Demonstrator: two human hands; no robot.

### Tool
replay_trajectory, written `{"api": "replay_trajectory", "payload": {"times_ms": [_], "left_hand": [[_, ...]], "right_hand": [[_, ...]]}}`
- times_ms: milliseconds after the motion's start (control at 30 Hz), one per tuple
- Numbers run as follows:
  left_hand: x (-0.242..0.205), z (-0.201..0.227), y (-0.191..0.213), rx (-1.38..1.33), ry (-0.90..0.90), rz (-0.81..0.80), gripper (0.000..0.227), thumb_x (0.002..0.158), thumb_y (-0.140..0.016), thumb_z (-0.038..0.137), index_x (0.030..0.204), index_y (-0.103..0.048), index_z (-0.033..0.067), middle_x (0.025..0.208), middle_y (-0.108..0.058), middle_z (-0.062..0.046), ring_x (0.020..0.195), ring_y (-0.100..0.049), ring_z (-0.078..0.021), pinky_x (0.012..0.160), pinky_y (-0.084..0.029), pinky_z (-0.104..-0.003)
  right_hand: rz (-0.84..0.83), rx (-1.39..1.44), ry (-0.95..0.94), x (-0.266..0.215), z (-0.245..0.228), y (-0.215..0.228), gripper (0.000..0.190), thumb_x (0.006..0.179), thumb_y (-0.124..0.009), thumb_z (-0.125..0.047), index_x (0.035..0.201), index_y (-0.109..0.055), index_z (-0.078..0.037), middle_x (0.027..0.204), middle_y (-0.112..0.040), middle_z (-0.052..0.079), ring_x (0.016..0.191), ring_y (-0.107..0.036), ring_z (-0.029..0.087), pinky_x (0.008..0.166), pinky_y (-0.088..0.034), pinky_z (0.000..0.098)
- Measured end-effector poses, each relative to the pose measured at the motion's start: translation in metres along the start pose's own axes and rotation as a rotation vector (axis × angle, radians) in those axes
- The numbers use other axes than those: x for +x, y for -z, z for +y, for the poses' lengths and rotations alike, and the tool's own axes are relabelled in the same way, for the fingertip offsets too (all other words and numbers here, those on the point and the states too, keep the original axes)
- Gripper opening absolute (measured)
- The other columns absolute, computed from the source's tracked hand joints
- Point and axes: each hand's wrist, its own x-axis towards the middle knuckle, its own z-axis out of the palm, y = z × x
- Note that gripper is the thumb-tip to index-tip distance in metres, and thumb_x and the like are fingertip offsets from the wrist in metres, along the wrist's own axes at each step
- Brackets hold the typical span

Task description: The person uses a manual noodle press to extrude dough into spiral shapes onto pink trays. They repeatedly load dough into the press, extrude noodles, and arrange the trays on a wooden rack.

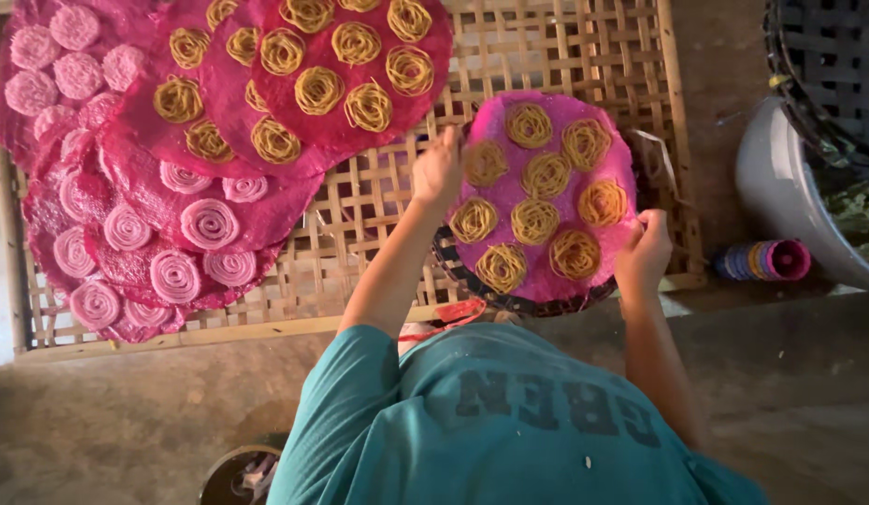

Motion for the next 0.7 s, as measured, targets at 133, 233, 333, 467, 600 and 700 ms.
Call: {"api": "replay_trajectory", "payload": {"times_ms": [133,233,333,467,600,700], "left_hand": [[-0.012,0.026,0.033,-0.189,-0.055,0.085,0.024,0.103,-0.057,0.025,0.12,-0.053,0.0082,0.085,-0.073,-0.019,0.07,-0.068,-0.0445,0.058,-0.053,-0.056],[-0.019,0.016,0.082,-0.312,-0.037,0.061,0.017,0.104,-0.054,0.021,0.12,-0.058,0.0147,0.087,-0.074,-0.017,0.074,-0.072,-0.0391,0.062,-0.054,-0.053],[-0.019,-0.022,0.149,-0.378,-0.019,0.174,0.013,0.104,-0.056,0.017,0.116,-0.058,0.0142,0.089,-0.076,-0.013,0.076,-0.077,-0.028,0.062,-0.06,-0.043],[-0.019,-0.099,0.243,-0.199,-0.01,0.284,0.013,0.106,-0.059,0.017,0.118,-0.06,0.0125,0.091,-0.076,-0.012,0.075,-0.075,-0.0273,0.061,-0.058,-0.043],[-0.048,-0.176,0.287,0.252,-0.005,0.507,0.03,0.101,-0.064,0.033,0.115,-0.061,0.0071,0.096,-0.073,-0.017,0.075,-0.071,-0.0338,0.058,-0.054,-0.046],[-0.075,-0.208,0.27,0.215,0.257,0.635,0.024,0.109,-0.057,0.031,0.112,-0.057,0.0074,0.103,-0.064,-0.018,0.076,-0.068,-0.0285,0.054,-0.054,-0.039]], "right_hand": [[0.026,0.071,0.133,0.016,-0.045,0.016,0.004,0.107,-0.056,0.002,0.11,-0.052,0.001,0.093,-0.058,0.021,0.083,-0.06,0.04,0.074,-0.048,0.0453],[-0.038,0.163,0.125,0.031,-0.079,0.021,0.004,0.11,-0.056,0.0,0.108,-0.052,0.001,0.086,-0.057,0.017,0.073,-0.058,0.03,0.067,-0.046,0.0402],[-0.072,0.28,0.158,0.045,-0.117,0.004,0.004,0.112,-0.055,-0.002,0.11,-0.053,0.001,0.084,-0.058,0.015,0.071,-0.057,0.024,0.065,-0.046,0.0373],[-0.065,0.348,0.322,0.049,-0.179,-0.062,0.003,0.113,-0.053,-0.004,0.11,-0.053,-0.003,0.091,-0.06,0.012,0.076,-0.06,0.022,0.065,-0.048,0.0366],[-0.522,0.576,-0.097,0.017,-0.204,-0.116,0.008,0.104,-0.051,-0.009,0.111,-0.051,-0.005,0.089,-0.061,0.01,0.06,-0.062,0.023,0.054,-0.051,0.0369],[-0.342,0.436,0.129,-0.011,-0.171,-0.113,0.014,0.104,-0.054,-0.007,0.118,-0.057,-0.004,0.096,-0.064,0.012,0.079,-0.067,0.027,0.073,-0.055,0.038]]}}
